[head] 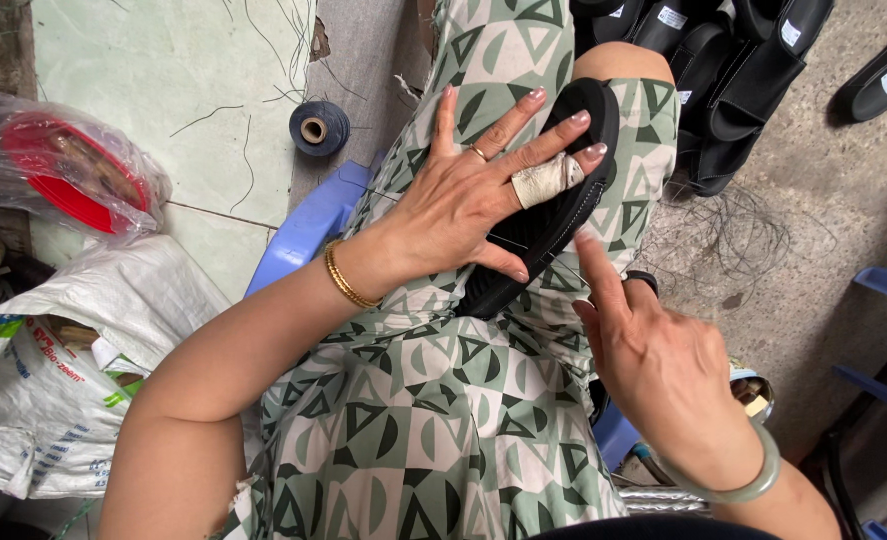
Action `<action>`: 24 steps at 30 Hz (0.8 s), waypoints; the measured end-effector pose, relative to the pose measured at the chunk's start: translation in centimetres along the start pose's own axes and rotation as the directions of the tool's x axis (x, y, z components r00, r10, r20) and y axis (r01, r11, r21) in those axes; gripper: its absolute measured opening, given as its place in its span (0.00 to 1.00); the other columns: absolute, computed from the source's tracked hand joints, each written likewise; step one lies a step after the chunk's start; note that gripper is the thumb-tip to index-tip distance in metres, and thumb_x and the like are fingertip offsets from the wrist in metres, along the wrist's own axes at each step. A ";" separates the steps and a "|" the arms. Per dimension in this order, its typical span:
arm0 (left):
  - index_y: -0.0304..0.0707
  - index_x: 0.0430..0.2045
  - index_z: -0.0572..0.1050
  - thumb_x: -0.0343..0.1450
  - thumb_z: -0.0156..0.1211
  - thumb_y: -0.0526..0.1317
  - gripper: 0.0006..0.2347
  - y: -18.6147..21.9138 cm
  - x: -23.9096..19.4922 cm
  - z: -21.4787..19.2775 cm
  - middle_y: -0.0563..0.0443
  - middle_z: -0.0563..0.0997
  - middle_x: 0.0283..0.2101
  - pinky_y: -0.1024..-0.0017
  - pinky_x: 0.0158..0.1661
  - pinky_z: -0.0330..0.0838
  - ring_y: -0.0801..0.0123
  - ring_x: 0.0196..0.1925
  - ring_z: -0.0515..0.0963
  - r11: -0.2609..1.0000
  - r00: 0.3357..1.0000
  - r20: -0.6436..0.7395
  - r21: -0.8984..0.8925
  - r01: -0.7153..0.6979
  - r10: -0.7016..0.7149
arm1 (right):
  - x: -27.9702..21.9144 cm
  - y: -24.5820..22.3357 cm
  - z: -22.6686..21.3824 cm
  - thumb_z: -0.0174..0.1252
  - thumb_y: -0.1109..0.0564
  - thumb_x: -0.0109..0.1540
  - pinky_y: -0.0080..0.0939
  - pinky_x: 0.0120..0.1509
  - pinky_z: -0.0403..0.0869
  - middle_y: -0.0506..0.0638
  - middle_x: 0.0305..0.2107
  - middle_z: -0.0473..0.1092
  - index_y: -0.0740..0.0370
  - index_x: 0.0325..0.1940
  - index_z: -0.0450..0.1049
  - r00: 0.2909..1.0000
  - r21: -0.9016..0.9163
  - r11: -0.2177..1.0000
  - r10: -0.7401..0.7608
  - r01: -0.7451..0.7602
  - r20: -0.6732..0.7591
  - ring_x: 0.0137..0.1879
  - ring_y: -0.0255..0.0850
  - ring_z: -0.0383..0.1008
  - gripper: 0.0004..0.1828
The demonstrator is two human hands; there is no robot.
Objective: The person sits on a blue plastic chair and sews a black slipper held on their lap using a needle and thread. They repeatedly push the needle through the slipper's sole and pull the thread to secure it. After completing the sewing, they cut the thread and place the finished slipper on a pile of other slippers on the floor.
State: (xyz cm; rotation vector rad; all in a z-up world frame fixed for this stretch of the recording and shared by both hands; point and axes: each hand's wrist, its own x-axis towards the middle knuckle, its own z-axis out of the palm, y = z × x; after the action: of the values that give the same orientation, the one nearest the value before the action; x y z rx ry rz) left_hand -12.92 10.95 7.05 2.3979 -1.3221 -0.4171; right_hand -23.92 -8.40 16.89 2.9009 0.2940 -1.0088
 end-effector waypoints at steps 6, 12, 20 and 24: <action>0.62 0.72 0.41 0.56 0.76 0.73 0.56 -0.1 0.4 0.0 0.61 0.42 0.75 0.27 0.61 0.40 0.56 0.78 0.47 0.998 1.000 -0.014 0.058 0.022 -0.021 | 2.4 2.1 5.0 0.49 0.49 0.65 0.53 0.18 0.68 0.52 0.29 0.69 0.57 0.75 0.48 0.986 0.156 0.982 -0.081 0.103 -0.144 0.17 0.52 0.68 0.36; 0.64 0.71 0.41 0.56 0.75 0.74 0.55 0.6 0.2 0.6 0.63 0.41 0.75 0.28 0.61 0.38 0.58 0.78 0.48 0.996 0.999 -0.021 0.071 0.050 -0.049 | 3.2 2.7 8.5 0.55 0.50 0.67 0.55 0.20 0.64 0.56 0.26 0.67 0.60 0.71 0.44 0.931 0.141 0.973 -0.125 0.183 -0.343 0.19 0.55 0.66 0.36; 0.39 0.16 0.72 0.66 0.63 0.32 0.07 0.9 -4.3 4.8 0.52 0.76 0.50 0.67 0.22 0.64 0.67 0.27 0.74 0.988 0.818 -0.573 -0.082 -0.131 0.061 | 2.1 2.1 6.5 0.64 0.49 0.59 0.51 0.28 0.72 0.54 0.21 0.71 0.63 0.74 0.55 0.803 0.212 0.948 -0.069 0.237 -0.592 0.23 0.52 0.73 0.42; 0.33 0.22 0.79 0.65 0.68 0.36 0.06 4.3 -5.6 1.2 0.42 0.79 0.47 0.65 0.40 0.78 0.53 0.44 0.83 0.469 0.937 -0.347 -0.832 -0.296 -0.024 | 2.0 0.9 5.6 0.65 0.53 0.58 0.53 0.27 0.71 0.57 0.23 0.73 0.63 0.73 0.57 0.821 0.218 0.959 -0.025 0.181 -0.571 0.25 0.54 0.74 0.42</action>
State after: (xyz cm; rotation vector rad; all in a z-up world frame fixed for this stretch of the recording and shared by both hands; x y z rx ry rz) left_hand -19.51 13.39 8.42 1.3680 -0.8085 -0.4830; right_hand -25.68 -9.58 11.24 3.4064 0.3685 -0.1604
